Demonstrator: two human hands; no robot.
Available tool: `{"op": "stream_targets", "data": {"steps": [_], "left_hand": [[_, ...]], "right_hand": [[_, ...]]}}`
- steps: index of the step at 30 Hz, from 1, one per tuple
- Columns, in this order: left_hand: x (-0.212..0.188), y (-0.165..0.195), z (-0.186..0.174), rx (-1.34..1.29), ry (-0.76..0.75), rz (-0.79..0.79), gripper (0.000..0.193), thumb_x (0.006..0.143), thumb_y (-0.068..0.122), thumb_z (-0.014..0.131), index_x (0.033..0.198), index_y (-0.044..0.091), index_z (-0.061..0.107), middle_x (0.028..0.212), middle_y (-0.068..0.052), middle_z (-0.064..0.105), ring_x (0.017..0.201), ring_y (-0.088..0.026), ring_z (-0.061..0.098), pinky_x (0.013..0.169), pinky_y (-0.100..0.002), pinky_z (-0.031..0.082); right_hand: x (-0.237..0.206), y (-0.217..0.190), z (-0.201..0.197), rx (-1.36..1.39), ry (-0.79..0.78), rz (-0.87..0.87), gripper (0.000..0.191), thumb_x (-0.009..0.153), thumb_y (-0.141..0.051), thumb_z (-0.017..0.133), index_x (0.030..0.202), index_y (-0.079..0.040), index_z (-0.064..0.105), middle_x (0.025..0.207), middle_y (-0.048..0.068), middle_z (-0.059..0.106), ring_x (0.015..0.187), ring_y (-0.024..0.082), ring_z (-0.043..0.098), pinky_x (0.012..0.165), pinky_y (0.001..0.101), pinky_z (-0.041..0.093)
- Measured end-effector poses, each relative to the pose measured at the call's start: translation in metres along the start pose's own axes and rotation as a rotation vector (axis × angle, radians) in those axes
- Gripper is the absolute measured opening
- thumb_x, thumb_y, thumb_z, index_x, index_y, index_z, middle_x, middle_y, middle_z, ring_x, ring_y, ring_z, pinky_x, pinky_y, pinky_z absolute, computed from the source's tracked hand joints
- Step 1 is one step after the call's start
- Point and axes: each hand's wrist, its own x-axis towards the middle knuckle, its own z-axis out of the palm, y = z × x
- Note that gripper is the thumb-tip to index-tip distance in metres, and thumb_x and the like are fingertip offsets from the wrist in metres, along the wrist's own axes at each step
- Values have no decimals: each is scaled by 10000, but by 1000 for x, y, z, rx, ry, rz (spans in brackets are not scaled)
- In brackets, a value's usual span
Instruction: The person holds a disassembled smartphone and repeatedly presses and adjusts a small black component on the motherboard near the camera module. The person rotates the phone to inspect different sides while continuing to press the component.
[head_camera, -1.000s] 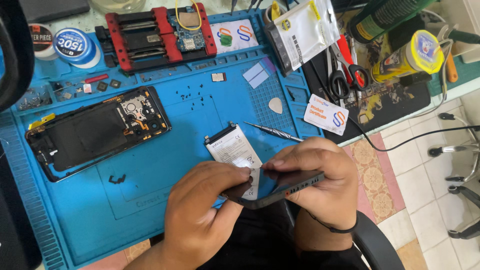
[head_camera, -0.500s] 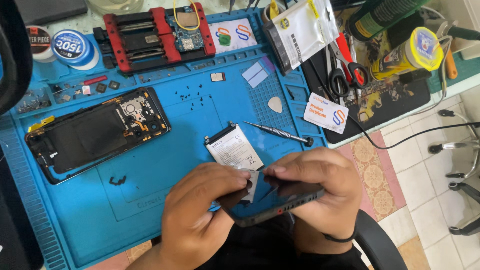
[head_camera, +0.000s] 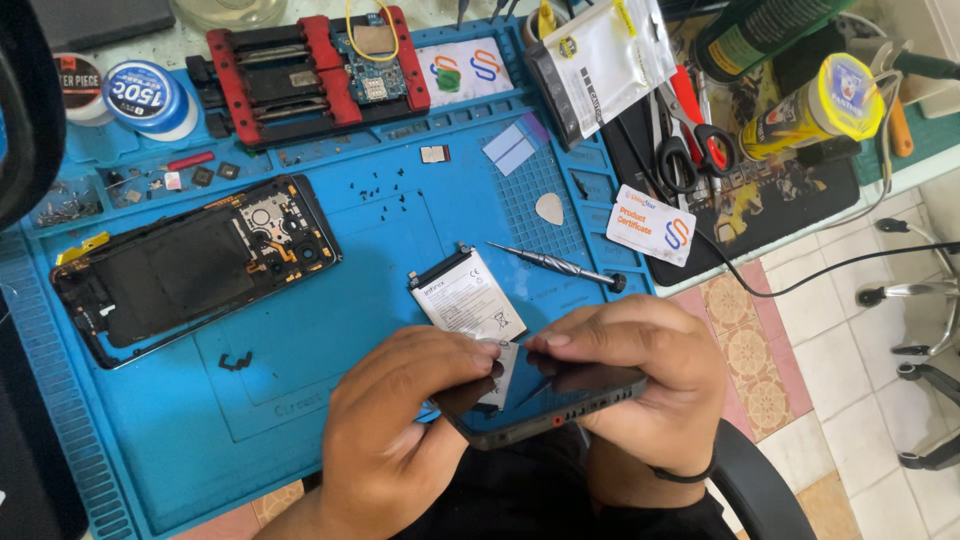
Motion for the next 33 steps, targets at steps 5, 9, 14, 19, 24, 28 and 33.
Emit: {"op": "stream_targets", "data": {"steps": [5, 9, 14, 19, 24, 28, 33], "left_hand": [[-1, -1, 1, 1, -6, -18, 373, 756, -107, 742, 1095, 29, 667, 1122, -108, 761, 1063, -253, 765, 913, -342, 616], [-2, -1, 0, -9, -3, -33, 369, 767, -103, 743, 1103, 31, 671, 1118, -106, 764, 1051, -250, 769, 896, -332, 622], [-3, -2, 2, 6, 15, -42, 350, 778, -82, 768, 1094, 37, 673, 1094, -97, 764, 1016, -243, 769, 872, -328, 619], [-1, 3, 2, -24, 3, -120, 294, 822, -27, 806, 1083, 37, 688, 1030, -84, 769, 911, -200, 783, 776, -288, 630], [2, 13, 6, 44, 34, -207, 242, 822, 74, 850, 1026, 45, 723, 931, -70, 781, 824, -165, 794, 711, -268, 611], [4, 20, 6, 61, 29, -248, 202, 808, 104, 857, 966, 51, 742, 858, -62, 778, 743, -160, 777, 640, -268, 583], [7, 25, 5, 94, 14, -245, 204, 801, 115, 862, 956, 49, 748, 838, -61, 773, 716, -164, 770, 617, -275, 574]], "right_hand": [[1, 1, -2, 10, -5, 30, 341, 849, -172, 846, 1093, 32, 722, 998, 167, 737, 911, 253, 790, 817, 322, 661], [1, 1, -3, 5, -9, 41, 334, 859, -175, 849, 1084, 37, 724, 975, 166, 737, 905, 256, 793, 814, 320, 662], [1, 3, -3, 69, -24, 65, 329, 873, -174, 852, 1084, 44, 726, 955, 144, 713, 921, 276, 789, 808, 333, 657], [0, 7, 1, 181, 5, 87, 290, 829, -71, 870, 1043, 47, 714, 986, 150, 705, 896, 280, 780, 780, 344, 650], [-3, 12, 3, 247, 35, 196, 244, 807, 56, 849, 996, 41, 695, 979, 144, 684, 893, 286, 758, 839, 391, 638], [-6, 19, 2, 373, 39, 243, 230, 829, 55, 838, 1001, 28, 688, 972, 140, 677, 885, 278, 741, 847, 416, 625], [-9, 29, 3, 550, 49, 266, 225, 854, 48, 842, 1014, 34, 684, 923, 151, 667, 860, 272, 709, 785, 409, 584]]}}
